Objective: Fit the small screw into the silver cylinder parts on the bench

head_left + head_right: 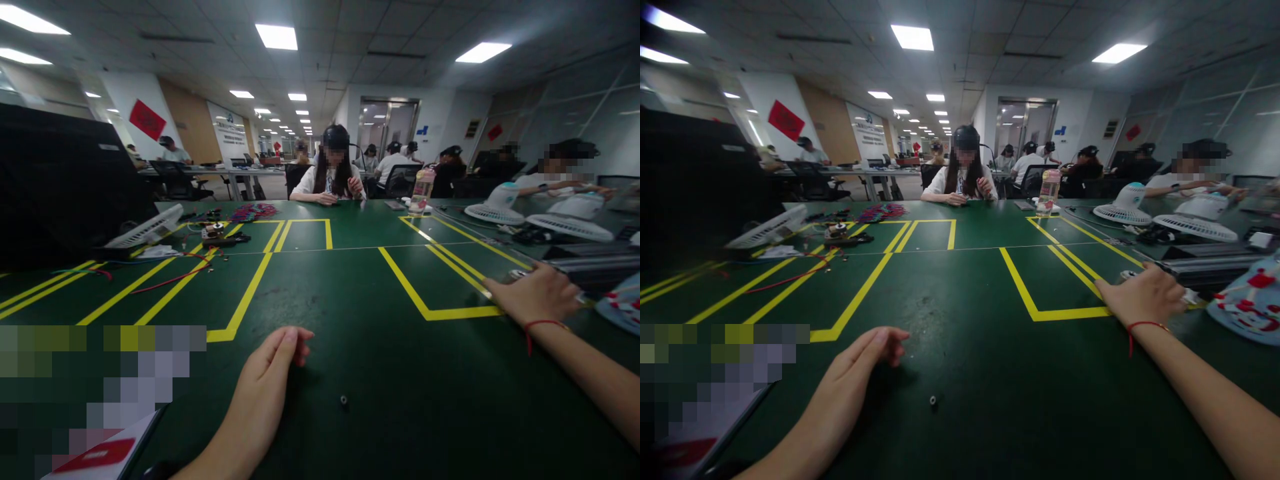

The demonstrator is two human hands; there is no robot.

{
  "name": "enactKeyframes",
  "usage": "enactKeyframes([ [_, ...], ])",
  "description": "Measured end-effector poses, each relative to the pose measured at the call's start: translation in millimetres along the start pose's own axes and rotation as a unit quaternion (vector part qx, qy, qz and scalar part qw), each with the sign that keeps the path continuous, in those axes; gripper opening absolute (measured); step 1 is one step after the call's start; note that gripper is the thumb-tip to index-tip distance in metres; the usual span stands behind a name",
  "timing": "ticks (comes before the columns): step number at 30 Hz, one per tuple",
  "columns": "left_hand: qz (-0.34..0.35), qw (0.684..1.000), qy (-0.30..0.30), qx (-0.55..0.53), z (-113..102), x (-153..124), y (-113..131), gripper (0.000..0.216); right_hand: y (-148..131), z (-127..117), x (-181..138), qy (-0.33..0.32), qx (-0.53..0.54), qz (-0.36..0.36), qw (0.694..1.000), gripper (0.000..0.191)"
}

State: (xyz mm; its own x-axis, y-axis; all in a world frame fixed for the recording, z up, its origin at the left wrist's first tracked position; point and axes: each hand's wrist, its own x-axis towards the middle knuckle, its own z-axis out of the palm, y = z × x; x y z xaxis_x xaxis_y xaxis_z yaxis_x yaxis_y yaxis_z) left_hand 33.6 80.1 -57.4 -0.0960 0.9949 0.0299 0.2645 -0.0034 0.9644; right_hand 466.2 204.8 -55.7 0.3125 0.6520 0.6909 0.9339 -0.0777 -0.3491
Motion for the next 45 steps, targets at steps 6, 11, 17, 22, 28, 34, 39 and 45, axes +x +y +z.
enactKeyframes([
  [6, 0.003, 1.000, 0.009, -0.002, 0, 0, 1, 0.037, -131, -24, -67, -0.258, 0.166, -0.237, 0.922, 0.039],
  [11, 0.014, 1.000, 0.020, 0.000, 0, -2, 5, 0.037, -206, -52, -136, -0.464, 0.297, -0.298, 0.779, 0.028],
  [17, 0.003, 1.000, 0.006, 0.002, -1, -4, 4, 0.036, -195, -47, -132, -0.583, 0.549, 0.119, 0.587, 0.025],
  [22, 0.003, 1.000, 0.000, 0.001, -2, -3, 3, 0.036, -187, -38, -129, -0.592, 0.638, 0.320, 0.374, 0.024],
  [28, 0.006, 1.000, 0.001, 0.005, -2, -4, 3, 0.036, -185, -36, -134, -0.587, 0.653, 0.312, 0.364, 0.023],
  [34, 0.013, 1.000, -0.003, -0.005, -3, -3, 2, 0.036, -182, -34, -118, -0.587, 0.633, 0.273, 0.424, 0.030],
  [39, 0.016, 1.000, -0.010, -0.004, -2, -3, 3, 0.037, -133, -31, -41, -0.301, 0.424, 0.112, 0.847, 0.031],
  [45, 0.020, 1.000, -0.003, -0.002, 0, -3, 6, 0.038, 7, -30, 48, -0.156, -0.171, 0.006, 0.973, 0.034],
])
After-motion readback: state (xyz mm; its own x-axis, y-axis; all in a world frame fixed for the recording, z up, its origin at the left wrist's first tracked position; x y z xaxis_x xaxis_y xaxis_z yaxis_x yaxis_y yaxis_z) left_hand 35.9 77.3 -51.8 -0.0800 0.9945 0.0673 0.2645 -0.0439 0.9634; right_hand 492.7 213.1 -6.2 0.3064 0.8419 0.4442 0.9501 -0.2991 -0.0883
